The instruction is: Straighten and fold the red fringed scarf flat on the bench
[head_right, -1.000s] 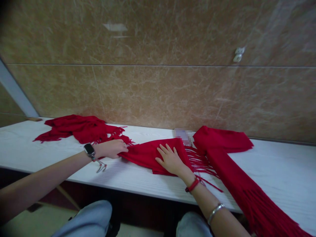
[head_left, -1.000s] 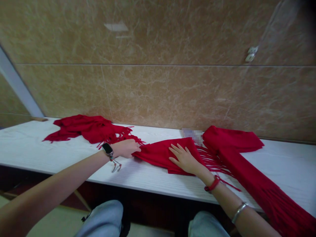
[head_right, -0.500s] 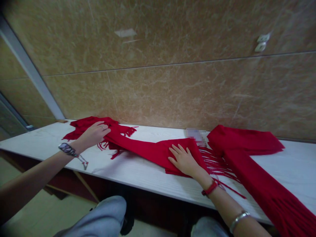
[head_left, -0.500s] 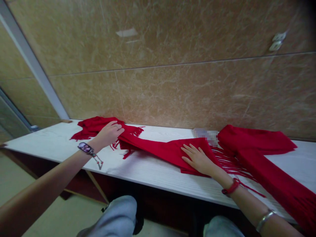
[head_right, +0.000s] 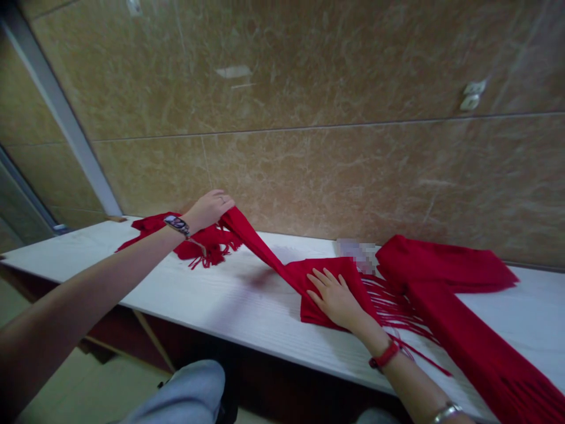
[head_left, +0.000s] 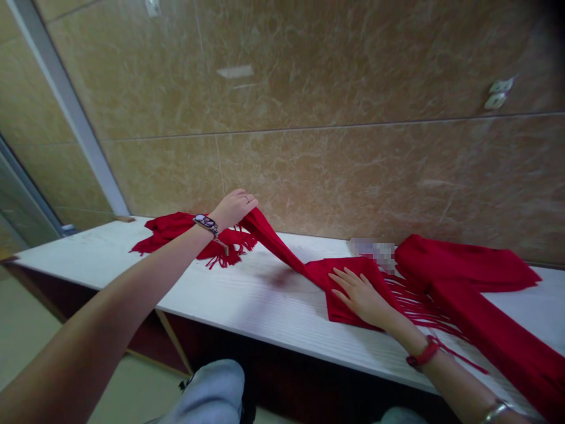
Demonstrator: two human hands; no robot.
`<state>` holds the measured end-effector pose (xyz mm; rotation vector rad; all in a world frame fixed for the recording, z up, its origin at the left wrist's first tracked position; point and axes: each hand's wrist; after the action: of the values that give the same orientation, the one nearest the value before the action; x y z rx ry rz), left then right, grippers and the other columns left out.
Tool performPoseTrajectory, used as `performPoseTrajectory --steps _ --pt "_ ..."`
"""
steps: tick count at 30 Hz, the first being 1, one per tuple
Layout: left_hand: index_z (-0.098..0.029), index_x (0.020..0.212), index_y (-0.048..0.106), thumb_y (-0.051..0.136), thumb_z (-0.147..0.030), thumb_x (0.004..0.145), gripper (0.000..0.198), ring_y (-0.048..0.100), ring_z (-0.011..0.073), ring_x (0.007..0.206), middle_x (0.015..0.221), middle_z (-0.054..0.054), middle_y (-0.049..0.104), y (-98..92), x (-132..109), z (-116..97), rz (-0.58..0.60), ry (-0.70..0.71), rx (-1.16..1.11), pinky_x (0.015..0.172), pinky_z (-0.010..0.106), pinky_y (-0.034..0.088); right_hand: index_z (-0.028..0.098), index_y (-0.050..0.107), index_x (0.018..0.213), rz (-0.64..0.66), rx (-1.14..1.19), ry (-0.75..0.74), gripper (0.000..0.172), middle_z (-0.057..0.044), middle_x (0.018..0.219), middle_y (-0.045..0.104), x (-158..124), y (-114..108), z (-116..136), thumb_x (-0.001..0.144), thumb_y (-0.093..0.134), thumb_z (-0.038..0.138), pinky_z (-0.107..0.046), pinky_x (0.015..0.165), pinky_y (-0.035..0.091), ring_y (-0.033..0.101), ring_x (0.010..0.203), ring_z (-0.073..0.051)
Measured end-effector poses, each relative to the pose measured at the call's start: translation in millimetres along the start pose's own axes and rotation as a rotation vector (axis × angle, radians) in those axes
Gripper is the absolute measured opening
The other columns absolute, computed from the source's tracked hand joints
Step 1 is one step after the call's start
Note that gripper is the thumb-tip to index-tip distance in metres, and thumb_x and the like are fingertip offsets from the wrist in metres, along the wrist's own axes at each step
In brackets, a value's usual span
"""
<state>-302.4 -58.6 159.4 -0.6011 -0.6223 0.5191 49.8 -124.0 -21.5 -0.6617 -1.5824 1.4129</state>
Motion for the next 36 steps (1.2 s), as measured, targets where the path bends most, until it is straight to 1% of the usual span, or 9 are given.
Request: performPoseTrajectory --steps 2,5,10,15,20,25,30,33,36 --pt "-0.015 0.095 0.059 0.038 -0.005 0.085 0.025 0.055 0.0175 0.098 0.1 0.009 0.063 5.6 -18.9 0.7 -0.009 0.086 -0.04 0.096 0.034 0.031 0.021 0.044 0.13 -0.001 0.003 0.005 0.047 -0.008 0.139 0.038 -0.2 -1.5 1.4 0.089 0.031 0.041 -0.054 0.099 0.028 0.029 0.129 -0.028" --pt "-0.018 0.09 0.062 0.043 -0.002 0.081 0.027 0.058 0.0143 0.094 0.097 0.005 0.065 29.7 -76.6 -6.8 0.195 0.23 -0.184 0.094 0.029 0.032 0.02 0.044 0.129 0.005 0.008 0.006 0.047 -0.008 0.138 0.039 -0.1 -2.8 2.5 0.089 0.032 0.041 -0.055 0.099 0.027 0.03 0.128 -0.029" --pt "-0.017 0.077 0.065 0.05 0.001 0.076 0.023 0.062 0.0145 0.079 0.083 0.006 0.068 59.5 -150.4 -14.2 0.457 0.154 -0.269 0.079 0.025 0.041 0.019 0.043 0.13 0.005 0.0 -0.006 0.048 -0.007 0.139 0.038 -0.2 -1.3 0.9 0.089 0.031 0.041 -0.055 0.1 0.026 0.028 0.129 -0.029" --pt "-0.012 0.078 0.064 0.047 -0.001 0.078 0.02 0.061 0.0162 0.075 0.079 0.009 0.066 38.0 -101.5 -24.6 0.446 -0.014 -0.172 0.071 0.025 0.043 0.02 0.043 0.13 0.021 -0.004 0.005 0.048 -0.007 0.138 0.039 -0.6 -4.2 3.1 0.089 0.033 0.04 -0.054 0.101 0.025 0.029 0.128 -0.029" --pt "-0.016 0.104 0.059 0.038 -0.016 0.088 0.026 0.052 0.0181 0.107 0.115 0.011 0.057 21.5 -35.5 -101.6 0.232 -0.038 -0.434 0.092 0.031 0.037 0.02 0.042 0.131 0.053 0.006 0.023 0.047 -0.008 0.139 0.037 -1.2 -14.6 8.6 0.089 0.033 0.039 -0.054 0.101 0.024 0.027 0.13 -0.028" --pt "-0.032 0.136 0.029 0.031 -0.041 0.091 0.046 0.021 0.0337 0.131 0.145 0.008 0.025 43.0 -62.8 -157.8 0.55 -0.17 -0.662 0.095 0.06 0.023 0.019 0.04 0.132 0.078 0.048 0.041 0.05 -0.009 0.141 0.033 -0.8 -18.6 9.1 0.088 0.033 0.041 -0.053 0.103 0.021 0.023 0.131 -0.027" --pt "-0.03 0.139 0.024 0.036 -0.048 0.086 0.057 0.022 0.0342 0.13 0.144 0.011 0.024 39.7 -89.4 -131.7 0.751 -0.216 -0.707 0.096 0.054 0.026 0.015 0.037 0.134 0.097 0.086 0.067 0.053 -0.01 0.141 0.033 0.9 -19.1 8.4 0.088 0.033 0.043 -0.052 0.104 0.019 0.022 0.132 -0.027" --pt "-0.021 0.132 0.041 0.049 -0.044 0.079 0.058 0.039 0.0308 0.122 0.134 0.016 0.042 31.8 -64.3 -107.0 0.854 -0.07 -0.712 0.095 0.041 0.034 0.012 0.037 0.133 0.114 0.106 0.076 0.055 -0.012 0.141 0.033 3.6 -20.7 7.1 0.088 0.035 0.043 -0.051 0.104 0.02 0.024 0.131 -0.027" --pt "-0.014 0.114 0.058 0.036 -0.027 0.085 0.039 0.053 0.0233 0.107 0.116 0.015 0.058 37.1 -16.4 -102.7 0.707 -0.015 -0.732 0.093 0.034 0.036 0.012 0.035 0.135 0.109 0.105 0.098 0.054 -0.014 0.141 0.033 5.4 -23.0 4.7 0.089 0.033 0.041 -0.051 0.103 0.022 0.024 0.131 -0.027"
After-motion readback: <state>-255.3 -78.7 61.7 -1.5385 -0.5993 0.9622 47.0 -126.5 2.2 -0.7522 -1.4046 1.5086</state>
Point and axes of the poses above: each hand's wrist, its own x-axis towards the middle knuckle, its own y-axis out of the palm, z = x × y
